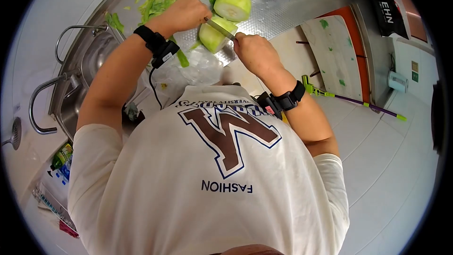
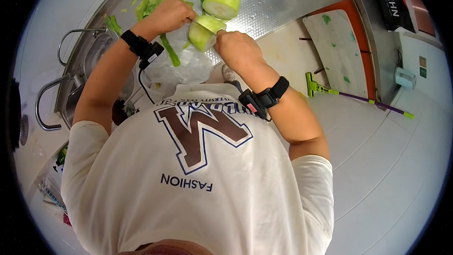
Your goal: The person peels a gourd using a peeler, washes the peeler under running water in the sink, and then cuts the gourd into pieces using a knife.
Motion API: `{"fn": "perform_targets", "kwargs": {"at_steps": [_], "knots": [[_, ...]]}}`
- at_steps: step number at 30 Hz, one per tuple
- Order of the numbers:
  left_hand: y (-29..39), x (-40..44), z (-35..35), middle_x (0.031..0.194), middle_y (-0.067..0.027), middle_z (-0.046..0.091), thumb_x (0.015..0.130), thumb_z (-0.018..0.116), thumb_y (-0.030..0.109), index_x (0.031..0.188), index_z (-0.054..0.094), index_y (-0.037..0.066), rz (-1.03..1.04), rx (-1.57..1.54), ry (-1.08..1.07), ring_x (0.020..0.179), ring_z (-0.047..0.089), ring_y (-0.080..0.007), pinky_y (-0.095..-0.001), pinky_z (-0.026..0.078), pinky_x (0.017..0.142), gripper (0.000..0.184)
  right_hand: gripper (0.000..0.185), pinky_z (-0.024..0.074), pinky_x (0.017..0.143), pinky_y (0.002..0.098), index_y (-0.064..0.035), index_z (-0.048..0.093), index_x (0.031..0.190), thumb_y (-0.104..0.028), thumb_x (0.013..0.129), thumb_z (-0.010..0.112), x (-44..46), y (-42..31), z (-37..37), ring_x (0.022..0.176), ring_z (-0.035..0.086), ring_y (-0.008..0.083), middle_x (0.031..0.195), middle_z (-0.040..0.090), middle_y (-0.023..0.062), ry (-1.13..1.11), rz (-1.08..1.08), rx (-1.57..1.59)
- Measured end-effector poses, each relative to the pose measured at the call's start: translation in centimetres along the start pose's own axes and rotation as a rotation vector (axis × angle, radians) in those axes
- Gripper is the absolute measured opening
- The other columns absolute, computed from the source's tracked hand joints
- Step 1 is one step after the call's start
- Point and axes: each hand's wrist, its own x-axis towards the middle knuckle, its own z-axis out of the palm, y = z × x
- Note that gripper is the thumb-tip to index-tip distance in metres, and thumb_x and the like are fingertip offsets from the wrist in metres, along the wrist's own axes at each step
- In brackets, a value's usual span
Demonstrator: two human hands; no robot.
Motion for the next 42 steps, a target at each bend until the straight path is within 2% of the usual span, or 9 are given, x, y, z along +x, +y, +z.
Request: {"fn": "perform_targets", "kwargs": {"at_steps": [6,11,14,15,23,28,30,38,42], "knots": [[0.0,-0.4,0.5,0.082,-0.0076,0.068,0.076,0.066,0.011,0.084,0.072,0.013,0.010,-0.020,0.069,0.080,0.066,-0.0296,-0.0416,0.051,0.066,0.010,0.020,0.0535,0.066,0.0462,-0.0015,0.063,0.088,-0.018,0.089,0.052,0.1,0.2,0.2,0.072,0.067,0.0371,0.077,0.068,0.0197,0.020,-0.029,-0.034],[-0.1,-0.1,0.7,0.080,-0.0092,0.068,0.072,0.065,0.008,0.079,0.070,0.011,0.015,0.095,0.127,0.078,0.066,-0.0303,-0.0416,0.051,0.066,0.009,0.020,0.0514,0.064,0.0496,-0.0022,0.059,0.087,-0.020,0.092,0.055,0.8,2.3,4.7,0.067,0.063,0.0396,0.075,0.065,0.0206,0.218,-0.116,0.057],[0.7,0.0,0.9,0.075,-0.0116,0.067,0.070,0.064,0.008,0.073,0.068,0.009,0.106,0.127,0.125,0.076,0.066,-0.0317,-0.0425,0.051,0.064,0.005,0.018,0.0510,0.062,0.0496,-0.0021,0.059,0.085,-0.019,0.092,0.056,0.9,3.9,6.1,0.065,0.063,0.0392,0.072,0.064,0.0196,0.294,-0.164,0.061],[0.9,0.3,0.7,0.073,-0.0126,0.066,0.070,0.063,0.009,0.071,0.067,0.009,0.096,0.116,0.140,0.075,0.066,-0.0324,-0.0430,0.050,0.063,0.004,0.024,0.0522,0.063,0.0479,-0.0031,0.058,0.083,-0.025,0.093,0.055,0.9,4.1,6.3,0.066,0.064,0.0367,0.070,0.064,0.0177,0.282,-0.159,0.059],[-0.6,0.6,1.5,0.071,-0.0106,0.066,0.070,0.063,0.013,0.072,0.071,0.012,0.096,0.084,0.195,0.071,0.066,-0.0324,-0.0432,0.051,0.061,0.008,0.022,0.0512,0.065,0.0493,-0.0020,0.059,0.085,-0.022,0.092,0.054,1.8,3.1,4.7,0.067,0.063,0.0395,0.073,0.064,0.0201,0.228,-0.135,0.080],[-1.8,0.9,1.3,0.076,-0.0088,0.068,0.073,0.065,0.010,0.079,0.071,0.014,-0.035,0.018,0.056,0.075,0.066,-0.0323,-0.0436,0.050,0.062,0.010,0.025,0.0512,0.069,0.0507,-0.0009,0.061,0.086,-0.024,0.094,0.052,3.1,1.7,2.6,0.071,0.064,0.0414,0.076,0.065,0.0220,0.132,-0.076,0.053],[-2.1,1.0,1.4,0.077,-0.0088,0.069,0.073,0.065,0.009,0.080,0.071,0.014,-0.058,-0.011,0.043,0.075,0.066,-0.0320,-0.0435,0.050,0.063,0.010,0.025,0.0534,0.073,0.0469,-0.0019,0.065,0.088,-0.019,0.090,0.048,3.6,1.4,2.1,0.080,0.067,0.0377,0.084,0.069,0.0214,0.024,-0.031,-0.021],[-1.8,1.1,1.3,0.076,-0.0103,0.069,0.074,0.065,0.012,0.078,0.072,0.013,-0.041,-0.002,0.039,0.074,0.066,-0.0324,-0.0426,0.051,0.064,0.008,0.025,0.0532,0.074,0.0471,-0.0018,0.064,0.090,-0.022,0.091,0.049,3.8,2.3,3.7,0.080,0.067,0.0382,0.083,0.068,0.0223,0.036,-0.030,0.017],[-0.8,2.5,1.9,0.073,-0.0136,0.068,0.075,0.060,0.016,0.070,0.071,0.010,0.055,0.252,0.039,0.070,0.068,-0.0317,-0.0424,0.053,0.062,0.014,0.030,0.0518,0.068,0.0510,-0.0025,0.059,0.086,-0.030,0.094,0.050,4.1,5.7,9.6,0.069,0.064,0.0416,0.075,0.065,0.0214,0.254,-0.119,0.193]]}}
